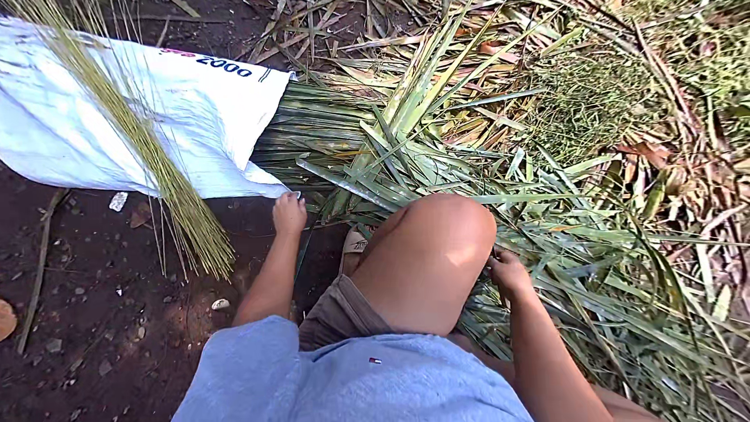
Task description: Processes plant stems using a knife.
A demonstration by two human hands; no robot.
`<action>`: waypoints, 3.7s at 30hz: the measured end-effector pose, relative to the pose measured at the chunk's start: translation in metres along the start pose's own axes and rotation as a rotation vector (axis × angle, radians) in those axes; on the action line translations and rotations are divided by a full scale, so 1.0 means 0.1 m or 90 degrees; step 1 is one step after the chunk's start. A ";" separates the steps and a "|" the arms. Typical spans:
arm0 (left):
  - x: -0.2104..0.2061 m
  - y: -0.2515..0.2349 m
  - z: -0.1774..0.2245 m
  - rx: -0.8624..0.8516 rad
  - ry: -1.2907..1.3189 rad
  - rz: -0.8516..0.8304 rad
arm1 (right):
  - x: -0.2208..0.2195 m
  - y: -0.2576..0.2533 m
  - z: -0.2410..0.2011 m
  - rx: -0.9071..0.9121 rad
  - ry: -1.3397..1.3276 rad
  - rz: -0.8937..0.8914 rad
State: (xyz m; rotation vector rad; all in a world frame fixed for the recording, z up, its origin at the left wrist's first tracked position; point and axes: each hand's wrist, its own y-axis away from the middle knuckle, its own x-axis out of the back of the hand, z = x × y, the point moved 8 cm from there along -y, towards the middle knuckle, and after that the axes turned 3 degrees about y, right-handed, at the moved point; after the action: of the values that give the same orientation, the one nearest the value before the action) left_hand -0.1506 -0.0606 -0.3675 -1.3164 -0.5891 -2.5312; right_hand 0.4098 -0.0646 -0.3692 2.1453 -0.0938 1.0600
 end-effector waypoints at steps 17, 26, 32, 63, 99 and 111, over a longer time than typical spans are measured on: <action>-0.89 -0.36 1.53 0.071 -0.153 -0.254 | -0.05 0.12 0.00 -0.006 -0.029 -0.038; -0.27 -0.71 1.90 0.143 0.244 -0.038 | -0.01 0.08 -0.23 0.029 -0.116 -0.034; 0.35 -0.38 2.95 -0.149 0.049 0.068 | 0.30 0.18 -0.32 0.058 -0.160 0.016; -0.61 0.94 4.33 -0.335 -0.170 -0.345 | 2.28 2.30 -0.62 0.542 -0.700 0.724; -0.70 1.38 4.07 -0.087 0.472 -0.518 | 0.84 1.09 -1.37 0.366 -0.203 0.346; -0.73 1.59 3.95 0.038 0.451 -0.622 | 1.10 0.87 -1.06 0.213 -0.028 0.459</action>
State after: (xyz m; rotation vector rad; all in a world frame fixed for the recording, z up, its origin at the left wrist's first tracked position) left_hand 0.2391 -0.0237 -0.1849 0.0490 -1.3185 -3.3413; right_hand 0.3803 -0.0340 -0.1982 2.5025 -0.8118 1.5069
